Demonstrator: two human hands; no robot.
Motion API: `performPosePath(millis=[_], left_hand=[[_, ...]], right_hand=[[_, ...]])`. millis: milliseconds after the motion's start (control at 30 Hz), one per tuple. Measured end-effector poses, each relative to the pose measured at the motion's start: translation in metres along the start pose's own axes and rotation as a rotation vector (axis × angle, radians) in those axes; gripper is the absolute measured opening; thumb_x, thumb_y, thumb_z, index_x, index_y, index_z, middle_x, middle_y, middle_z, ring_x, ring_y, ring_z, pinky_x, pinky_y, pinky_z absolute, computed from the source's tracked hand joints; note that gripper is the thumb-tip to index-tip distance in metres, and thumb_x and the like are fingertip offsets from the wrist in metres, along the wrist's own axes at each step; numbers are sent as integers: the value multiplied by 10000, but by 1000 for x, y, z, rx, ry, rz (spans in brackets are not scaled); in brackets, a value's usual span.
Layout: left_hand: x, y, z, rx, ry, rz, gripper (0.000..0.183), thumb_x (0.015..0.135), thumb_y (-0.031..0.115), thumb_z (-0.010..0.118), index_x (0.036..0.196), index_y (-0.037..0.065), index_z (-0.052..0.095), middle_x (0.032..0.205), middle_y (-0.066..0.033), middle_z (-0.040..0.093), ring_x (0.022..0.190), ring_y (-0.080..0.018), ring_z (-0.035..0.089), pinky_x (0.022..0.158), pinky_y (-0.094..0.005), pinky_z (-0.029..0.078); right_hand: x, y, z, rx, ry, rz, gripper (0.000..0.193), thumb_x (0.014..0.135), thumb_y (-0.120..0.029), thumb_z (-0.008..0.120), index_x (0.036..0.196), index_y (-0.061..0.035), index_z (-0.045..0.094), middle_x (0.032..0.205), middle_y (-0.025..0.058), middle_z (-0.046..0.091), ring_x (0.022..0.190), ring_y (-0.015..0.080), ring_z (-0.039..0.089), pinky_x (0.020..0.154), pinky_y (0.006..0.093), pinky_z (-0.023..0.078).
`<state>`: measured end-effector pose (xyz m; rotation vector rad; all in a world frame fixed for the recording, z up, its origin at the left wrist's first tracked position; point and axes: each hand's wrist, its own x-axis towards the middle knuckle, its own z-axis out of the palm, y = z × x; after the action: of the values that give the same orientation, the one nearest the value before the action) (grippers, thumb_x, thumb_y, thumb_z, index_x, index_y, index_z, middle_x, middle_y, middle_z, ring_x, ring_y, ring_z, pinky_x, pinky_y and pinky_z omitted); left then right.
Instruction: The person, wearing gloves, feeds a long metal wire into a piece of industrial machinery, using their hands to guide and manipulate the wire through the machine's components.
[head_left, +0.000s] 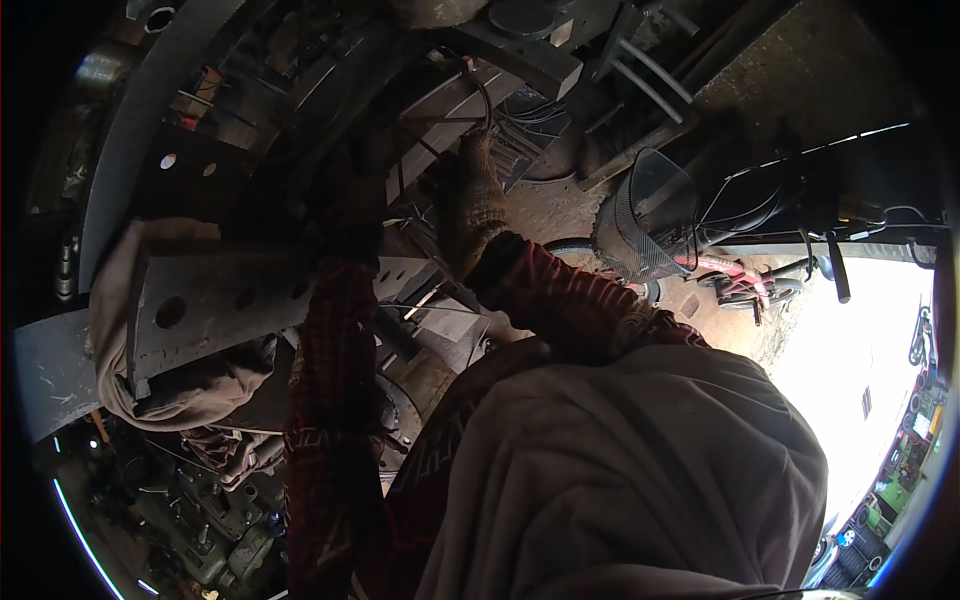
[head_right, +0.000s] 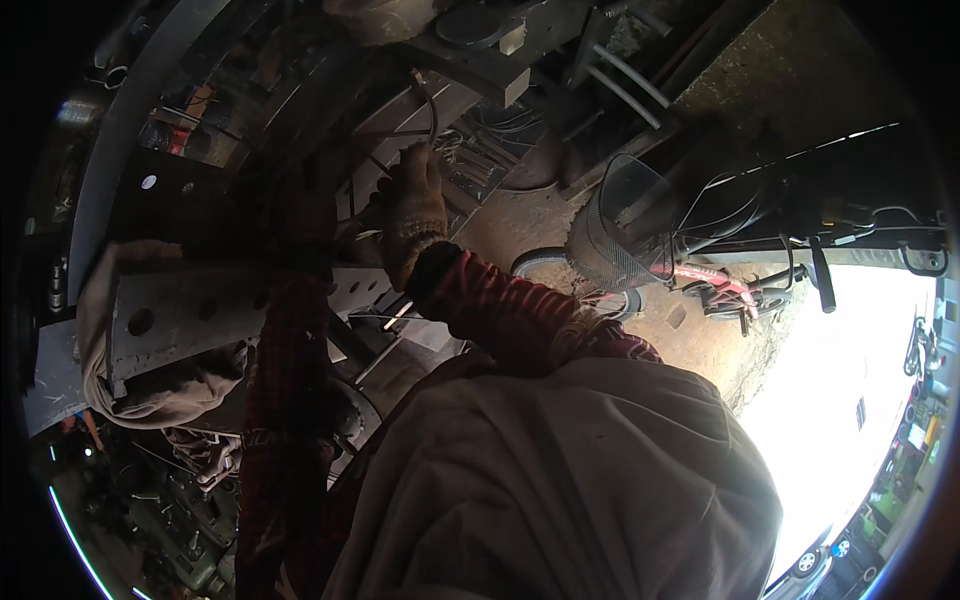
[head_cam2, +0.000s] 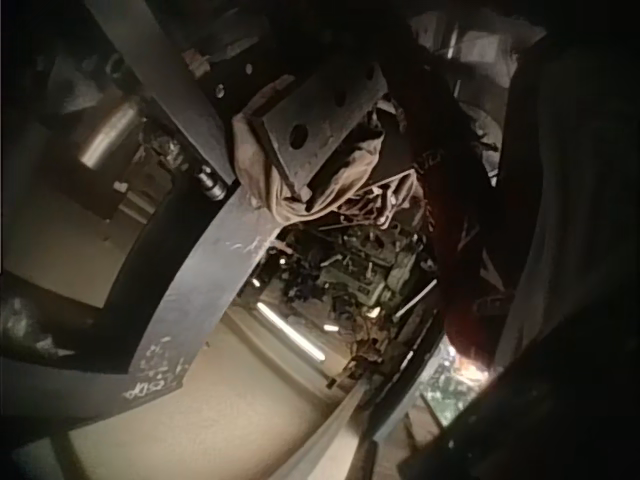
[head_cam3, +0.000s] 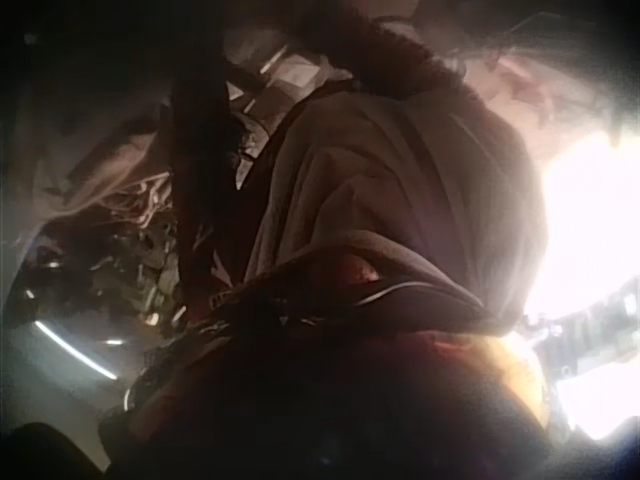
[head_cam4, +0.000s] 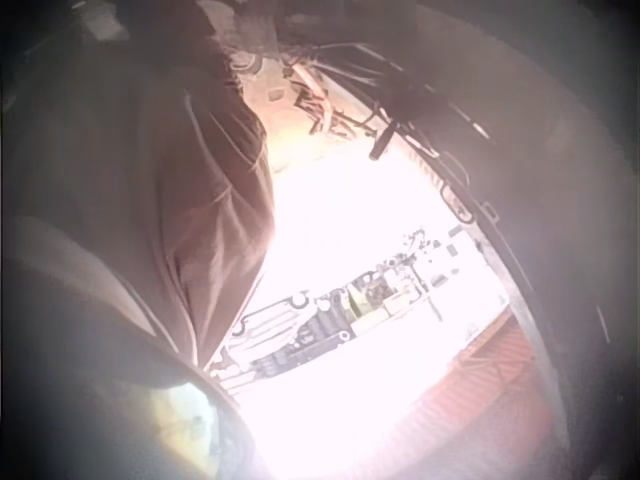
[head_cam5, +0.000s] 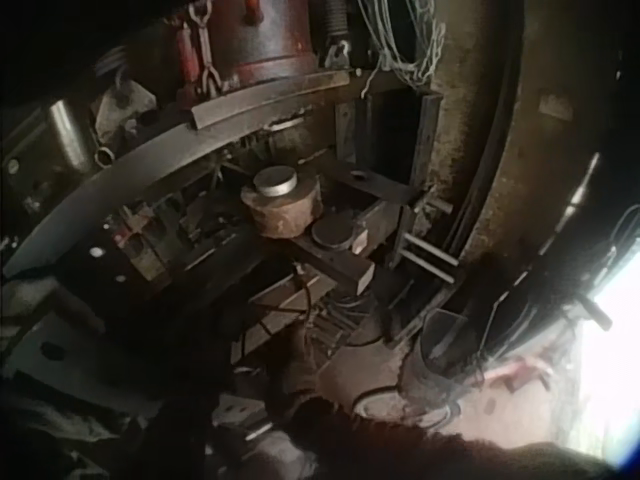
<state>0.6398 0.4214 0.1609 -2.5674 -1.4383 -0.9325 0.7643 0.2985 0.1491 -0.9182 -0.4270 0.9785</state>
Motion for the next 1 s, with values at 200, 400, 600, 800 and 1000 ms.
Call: performPosePath(millis=[200, 400, 600, 800, 1000], left_hand=[[13, 26, -15, -147, -144, -120, 533, 995, 495, 504, 1274, 62, 638, 1280, -217, 627, 1195, -393, 587, 1007, -462, 460], [11, 3, -2, -44, -23, 41, 559, 1000, 517, 483, 1288, 62, 633, 1308, -220, 612, 1247, -397, 549, 1048, -456, 432], [11, 13, -6, -9, -21, 65, 589, 985, 553, 491, 1257, 54, 645, 1254, -212, 643, 1170, -393, 600, 994, -465, 468], [7, 29, -6, 24, -30, 42, 537, 977, 525, 529, 1181, 49, 673, 1150, -201, 683, 1057, -385, 653, 909, -462, 513], [4, 11, -4, -27, -14, 45, 497, 972, 496, 550, 1149, 51, 682, 1096, -204, 691, 1031, -389, 657, 892, -464, 516]], right_hand=[[-22, -11, -39, -386, -15, 8, 339, 998, -158, 528, 1317, -60, 467, 1088, 107, 569, 972, 191, 605, 800, 358, 524], [11, -88, -51, -716, -233, 92, 435, 1040, -404, 445, 1254, -30, 505, 879, 115, 628, 663, 221, 625, 548, 377, 510], [23, -73, -67, -802, -260, 51, 474, 1033, -437, 459, 1292, -39, 472, 904, 116, 628, 781, 212, 645, 666, 359, 538], [7, -52, -9, -17, 96, 185, 748, 1008, -599, 437, 1523, -77, 293, 1369, 203, 500, 1130, 309, 602, 981, 449, 481], [14, -48, -1, 332, 129, 293, 356, 1012, -337, 519, 1247, -72, 488, 1065, 131, 649, 1065, 288, 628, 820, 374, 544]])
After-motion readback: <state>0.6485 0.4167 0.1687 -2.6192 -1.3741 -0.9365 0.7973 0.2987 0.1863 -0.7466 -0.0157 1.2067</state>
